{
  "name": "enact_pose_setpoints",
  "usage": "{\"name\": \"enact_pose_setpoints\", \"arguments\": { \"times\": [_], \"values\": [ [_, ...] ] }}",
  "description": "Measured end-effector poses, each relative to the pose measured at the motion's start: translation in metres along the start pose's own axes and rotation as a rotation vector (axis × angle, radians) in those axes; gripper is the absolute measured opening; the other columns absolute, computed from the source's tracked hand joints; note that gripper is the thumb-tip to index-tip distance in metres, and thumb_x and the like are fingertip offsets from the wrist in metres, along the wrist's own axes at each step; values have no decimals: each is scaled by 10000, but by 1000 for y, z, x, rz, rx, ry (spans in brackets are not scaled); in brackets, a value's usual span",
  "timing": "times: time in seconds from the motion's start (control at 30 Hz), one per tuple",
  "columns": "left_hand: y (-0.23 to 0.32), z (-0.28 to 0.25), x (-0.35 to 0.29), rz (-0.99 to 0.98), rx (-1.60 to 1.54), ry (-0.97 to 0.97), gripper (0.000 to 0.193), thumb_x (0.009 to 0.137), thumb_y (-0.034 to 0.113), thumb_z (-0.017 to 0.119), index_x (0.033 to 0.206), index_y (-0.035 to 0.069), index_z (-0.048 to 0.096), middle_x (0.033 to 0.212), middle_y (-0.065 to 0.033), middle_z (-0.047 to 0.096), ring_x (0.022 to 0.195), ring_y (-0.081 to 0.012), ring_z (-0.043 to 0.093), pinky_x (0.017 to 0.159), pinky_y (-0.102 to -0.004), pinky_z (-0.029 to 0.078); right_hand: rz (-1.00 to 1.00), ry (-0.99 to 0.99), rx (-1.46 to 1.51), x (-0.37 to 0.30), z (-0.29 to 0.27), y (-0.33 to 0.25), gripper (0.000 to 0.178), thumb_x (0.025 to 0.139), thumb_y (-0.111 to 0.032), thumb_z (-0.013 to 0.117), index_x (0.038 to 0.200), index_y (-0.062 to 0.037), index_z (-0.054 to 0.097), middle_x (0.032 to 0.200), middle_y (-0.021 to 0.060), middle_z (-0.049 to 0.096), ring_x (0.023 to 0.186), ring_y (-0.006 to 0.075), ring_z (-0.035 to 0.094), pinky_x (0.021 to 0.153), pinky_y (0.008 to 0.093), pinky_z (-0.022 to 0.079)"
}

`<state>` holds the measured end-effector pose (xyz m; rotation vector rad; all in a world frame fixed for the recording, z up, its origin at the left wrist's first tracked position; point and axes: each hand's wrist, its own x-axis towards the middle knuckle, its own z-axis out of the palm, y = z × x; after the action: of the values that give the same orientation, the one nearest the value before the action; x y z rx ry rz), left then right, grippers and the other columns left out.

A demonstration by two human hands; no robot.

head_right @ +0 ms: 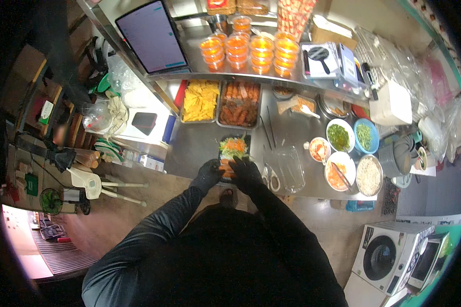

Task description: The person assembles a meal in a rectangular container by placing shredded vegetables and cooked sausages, then uses scissors to cut the sausages into smaller pieces. The person adds a sauce from a small bowl and closes the container with a lid before placing it into a plastic bag.

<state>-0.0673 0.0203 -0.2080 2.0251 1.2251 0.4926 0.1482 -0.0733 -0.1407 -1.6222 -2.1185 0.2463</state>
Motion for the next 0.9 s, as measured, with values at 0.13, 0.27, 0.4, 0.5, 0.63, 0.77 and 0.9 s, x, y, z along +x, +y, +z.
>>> {"name": "enact_pose_setpoints", "arguments": {
  "times": [0.13, 0.27, 0.4, 0.5, 0.63, 0.77, 0.9],
  "values": [
    [10, -14, -7, -196, -596, -80, 437, 862, 268, 808, 1181, 11, 657, 1142, -192, 716, 1033, -306, 710, 905, -408, 565, 71, 78, 50, -6, -8, 8, 715, 785, -289, 820, 1415, -80, 556, 1425, 201, 568, 1324, 408, 514, 1081, 512, 412],
    [-15, -25, -10, -229, -365, -55, 471, 896, 285, 790, 1243, 2, 645, 1158, -198, 710, 1052, -301, 709, 914, -401, 565, 257, 36, 129, -26, -51, 8, 625, 843, -243, 767, 1412, -78, 567, 1466, 221, 540, 1328, 405, 523, 1105, 492, 430],
    [-9, -57, -10, -250, -322, -173, 471, 918, 277, 774, 1273, -2, 638, 1139, -204, 713, 1037, -304, 710, 897, -405, 568, 354, 73, 97, -70, -53, 19, 482, 908, -251, 748, 1337, -68, 629, 1345, 226, 629, 1245, 396, 590, 1081, 478, 456],
    [-3, -74, -11, -222, -319, -185, 465, 919, 271, 774, 1281, 10, 643, 1137, -191, 717, 1018, -296, 711, 884, -404, 571, 404, 80, 100, -86, -47, 21, 429, 920, -260, 750, 1288, -59, 663, 1275, 227, 663, 1212, 396, 606, 1070, 474, 462],
    [-16, -74, -6, -277, -431, -189, 428, 924, 261, 773, 1262, 23, 660, 1147, -175, 721, 984, -285, 712, 863, -397, 572, 506, 92, 76, -84, -36, 16, 376, 918, -248, 744, 1221, -32, 686, 1221, 224, 676, 1178, 396, 614, 1055, 473, 471],
    [7, -87, 7, -289, -393, -230, 414, 923, 279, 774, 1235, 26, 675, 1123, -178, 728, 964, -277, 714, 853, -397, 571, 545, 63, -41, -97, -24, 22, 373, 925, -245, 726, 1231, -39, 670, 1234, 221, 669, 1178, 401, 609, 1052, 485, 471],
    [-13, -73, 18, -152, -339, -211, 410, 917, 287, 776, 1219, 26, 682, 1099, -179, 734, 964, -271, 716, 865, -397, 572, 477, 42, -83, -109, -16, 30, 371, 941, -267, 700, 1240, -55, 644, 1237, 214, 657, 1170, 404, 604, 1021, 499, 479]
  ]
}}
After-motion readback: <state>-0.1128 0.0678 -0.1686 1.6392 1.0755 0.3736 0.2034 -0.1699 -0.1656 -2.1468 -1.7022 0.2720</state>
